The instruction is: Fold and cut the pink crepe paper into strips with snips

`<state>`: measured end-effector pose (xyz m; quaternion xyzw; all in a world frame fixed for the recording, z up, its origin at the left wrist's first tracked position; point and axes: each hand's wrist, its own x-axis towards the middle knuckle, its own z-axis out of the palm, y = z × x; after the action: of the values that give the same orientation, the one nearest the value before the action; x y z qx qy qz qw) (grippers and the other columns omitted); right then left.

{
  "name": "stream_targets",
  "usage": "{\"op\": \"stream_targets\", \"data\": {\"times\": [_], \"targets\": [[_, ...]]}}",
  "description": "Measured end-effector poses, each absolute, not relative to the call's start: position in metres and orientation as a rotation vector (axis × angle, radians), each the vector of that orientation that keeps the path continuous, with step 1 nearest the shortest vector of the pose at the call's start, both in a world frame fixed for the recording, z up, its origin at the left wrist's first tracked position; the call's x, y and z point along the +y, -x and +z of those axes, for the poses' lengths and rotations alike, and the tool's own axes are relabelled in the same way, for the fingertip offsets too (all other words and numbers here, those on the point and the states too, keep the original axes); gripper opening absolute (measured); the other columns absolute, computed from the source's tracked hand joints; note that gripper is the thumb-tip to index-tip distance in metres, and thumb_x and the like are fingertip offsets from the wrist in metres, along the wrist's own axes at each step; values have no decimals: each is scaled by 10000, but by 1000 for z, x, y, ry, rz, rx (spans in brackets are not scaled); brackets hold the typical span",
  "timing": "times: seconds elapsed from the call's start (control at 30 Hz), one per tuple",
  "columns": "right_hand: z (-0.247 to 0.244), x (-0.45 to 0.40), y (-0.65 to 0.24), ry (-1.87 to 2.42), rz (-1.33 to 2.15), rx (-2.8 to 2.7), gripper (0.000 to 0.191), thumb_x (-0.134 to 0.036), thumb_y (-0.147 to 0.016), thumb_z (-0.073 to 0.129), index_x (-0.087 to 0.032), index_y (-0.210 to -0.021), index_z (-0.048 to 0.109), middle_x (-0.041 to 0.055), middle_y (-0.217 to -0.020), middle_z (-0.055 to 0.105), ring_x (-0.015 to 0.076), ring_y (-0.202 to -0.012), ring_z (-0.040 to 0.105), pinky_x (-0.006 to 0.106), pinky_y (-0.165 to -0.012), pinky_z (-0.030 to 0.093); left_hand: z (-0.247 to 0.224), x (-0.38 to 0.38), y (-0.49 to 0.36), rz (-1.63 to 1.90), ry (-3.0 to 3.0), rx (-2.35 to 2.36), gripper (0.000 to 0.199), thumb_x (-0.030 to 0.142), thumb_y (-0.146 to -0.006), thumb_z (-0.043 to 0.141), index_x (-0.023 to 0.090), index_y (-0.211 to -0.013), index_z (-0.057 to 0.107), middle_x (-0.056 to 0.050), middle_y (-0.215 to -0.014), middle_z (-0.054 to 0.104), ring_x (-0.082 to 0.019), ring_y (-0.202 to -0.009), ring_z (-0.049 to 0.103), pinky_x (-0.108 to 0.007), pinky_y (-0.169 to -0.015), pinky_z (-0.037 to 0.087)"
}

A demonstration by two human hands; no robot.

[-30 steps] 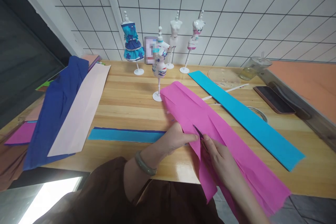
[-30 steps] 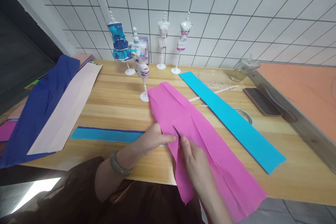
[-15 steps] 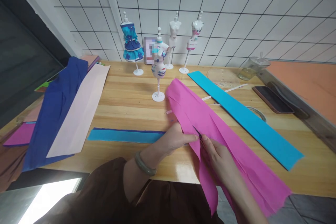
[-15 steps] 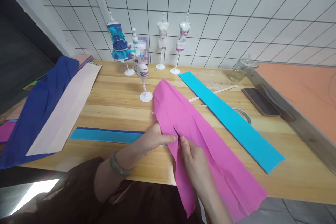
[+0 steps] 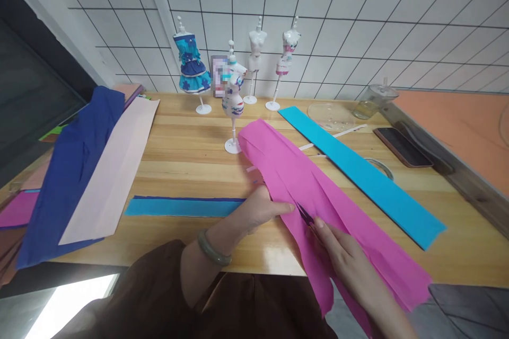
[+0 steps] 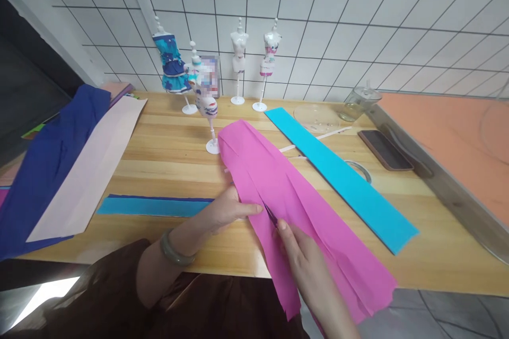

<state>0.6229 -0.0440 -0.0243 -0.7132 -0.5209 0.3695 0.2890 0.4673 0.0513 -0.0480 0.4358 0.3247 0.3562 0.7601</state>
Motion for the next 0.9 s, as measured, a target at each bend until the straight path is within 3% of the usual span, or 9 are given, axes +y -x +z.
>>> {"op": "stream_targets", "data": {"times": [0.1, 0.33, 0.57, 0.8, 0.9], "targets": [[-24, -50, -627, 1960, 1150, -1374, 463, -615, -817, 430, -192, -692, 568, 11, -646, 571, 164, -609, 518, 242, -512, 401, -47, 51, -467, 760, -932, 678, 414, 154, -615, 739, 136, -1012, 625, -80, -994, 670, -206, -924, 604, -337, -827, 456], [-32, -56, -625, 1873, 1175, -1193, 391, -535, -717, 613, -197, -910, 647, 36, -825, 688, 233, -845, 619, 281, -726, 483, -45, 48, -465, 584, -888, 700, 466, 276, -589, 785, 131, -1007, 641, -98, -923, 668, -211, -844, 625, -325, -719, 475], [-40, -61, -624, 1876, 1164, -1302, 339, -521, -758, 567, -193, -678, 591, 26, -727, 655, 204, -697, 595, 278, -612, 465, -46, 46, -467, 485, -903, 703, 414, 326, -559, 798, 115, -882, 647, -90, -857, 653, -177, -788, 608, -284, -673, 465], [-33, -60, -619, 1888, 1058, -1167, 416, -534, -705, 630, -182, -927, 635, 36, -815, 690, 219, -794, 627, 273, -694, 487, -47, 43, -468, 477, -854, 680, 432, 318, -554, 806, 115, -905, 656, -96, -868, 670, -174, -781, 629, -286, -698, 480], [-32, -59, -615, 1896, 1029, -1186, 377, -518, -714, 624, -183, -888, 643, 16, -751, 672, 206, -730, 609, 260, -644, 464, -48, 43, -468, 489, -845, 664, 435, 296, -569, 805, 122, -941, 660, -105, -914, 679, -174, -800, 635, -289, -715, 485]]}}
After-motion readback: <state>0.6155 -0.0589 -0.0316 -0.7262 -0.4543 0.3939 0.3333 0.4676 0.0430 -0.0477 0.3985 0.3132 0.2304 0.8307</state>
